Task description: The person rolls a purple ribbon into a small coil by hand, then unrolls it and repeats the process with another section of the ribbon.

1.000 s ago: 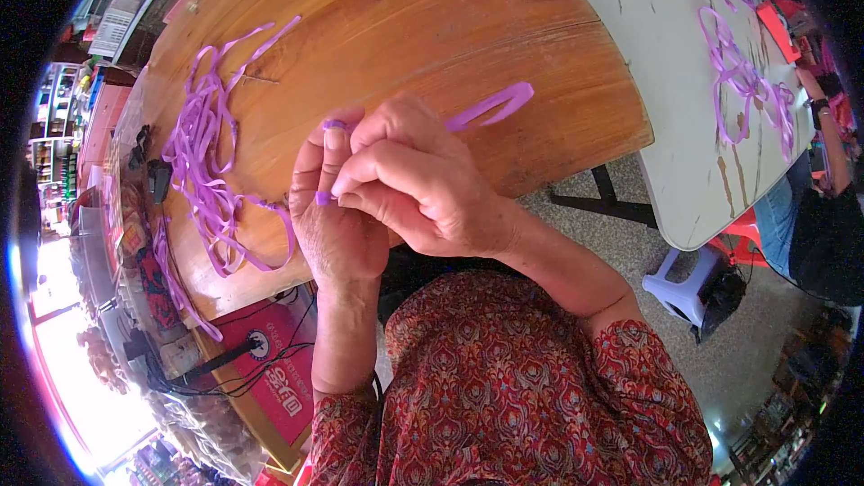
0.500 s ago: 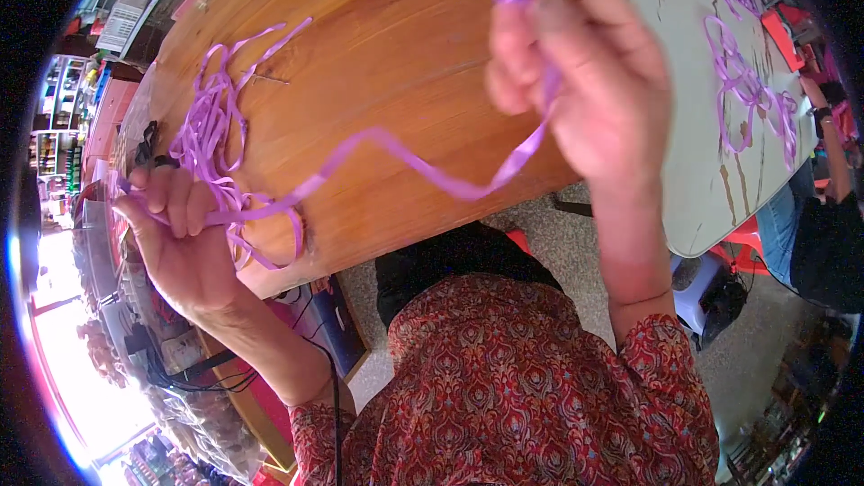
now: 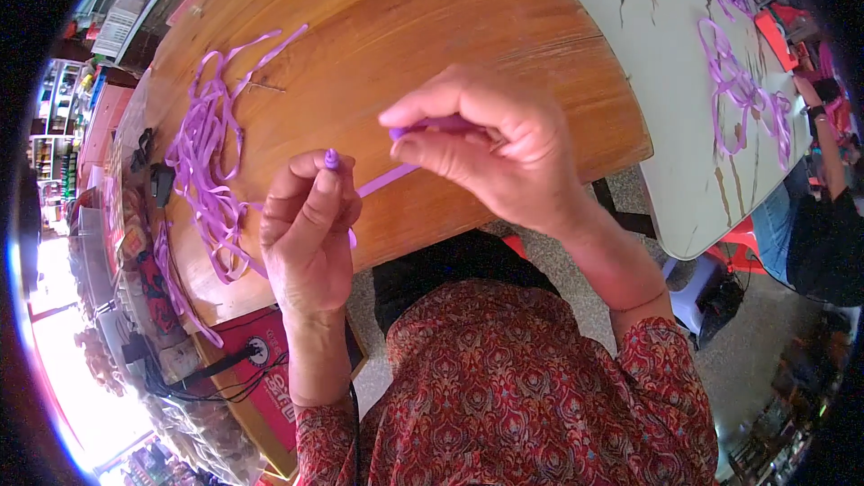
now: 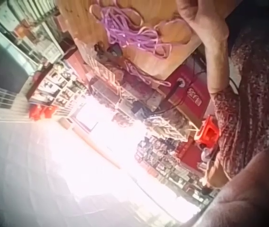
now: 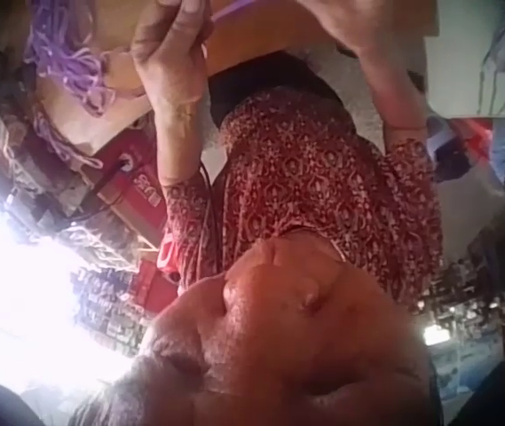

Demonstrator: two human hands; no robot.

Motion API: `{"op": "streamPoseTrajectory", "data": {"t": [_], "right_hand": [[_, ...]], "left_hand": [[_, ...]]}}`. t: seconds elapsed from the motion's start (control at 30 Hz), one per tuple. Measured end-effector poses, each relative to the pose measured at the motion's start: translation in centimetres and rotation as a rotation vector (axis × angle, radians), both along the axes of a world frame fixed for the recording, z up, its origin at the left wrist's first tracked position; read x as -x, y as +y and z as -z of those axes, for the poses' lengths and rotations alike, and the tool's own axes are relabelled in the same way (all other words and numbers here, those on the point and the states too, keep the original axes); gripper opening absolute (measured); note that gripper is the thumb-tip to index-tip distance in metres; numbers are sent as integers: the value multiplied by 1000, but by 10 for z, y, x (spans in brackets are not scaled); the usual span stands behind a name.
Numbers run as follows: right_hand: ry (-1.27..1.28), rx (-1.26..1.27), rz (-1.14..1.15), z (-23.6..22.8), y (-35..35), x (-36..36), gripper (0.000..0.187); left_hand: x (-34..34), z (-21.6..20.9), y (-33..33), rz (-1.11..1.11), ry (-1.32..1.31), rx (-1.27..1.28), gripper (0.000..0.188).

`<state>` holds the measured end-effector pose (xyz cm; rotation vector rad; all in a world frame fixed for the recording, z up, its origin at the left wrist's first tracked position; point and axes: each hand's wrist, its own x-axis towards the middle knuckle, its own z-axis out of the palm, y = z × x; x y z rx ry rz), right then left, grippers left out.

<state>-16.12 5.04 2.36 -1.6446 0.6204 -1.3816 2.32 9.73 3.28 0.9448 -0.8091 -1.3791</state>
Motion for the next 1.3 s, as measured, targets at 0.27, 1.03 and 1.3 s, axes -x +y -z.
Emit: {"op": "streamPoseTrajectory", "data": {"t": [0.27, 1.03, 1.3], "right_hand": [[162, 246, 50, 0, 0, -8, 20], [133, 265, 68, 10, -2, -6, 19], [202, 348, 77, 8, -3, -4, 20]], "left_hand": [[5, 3, 4, -18, -216, 125, 15], [11, 12, 0, -163, -761, 487, 9], [8, 16, 0, -111, -664, 446, 12]]}}
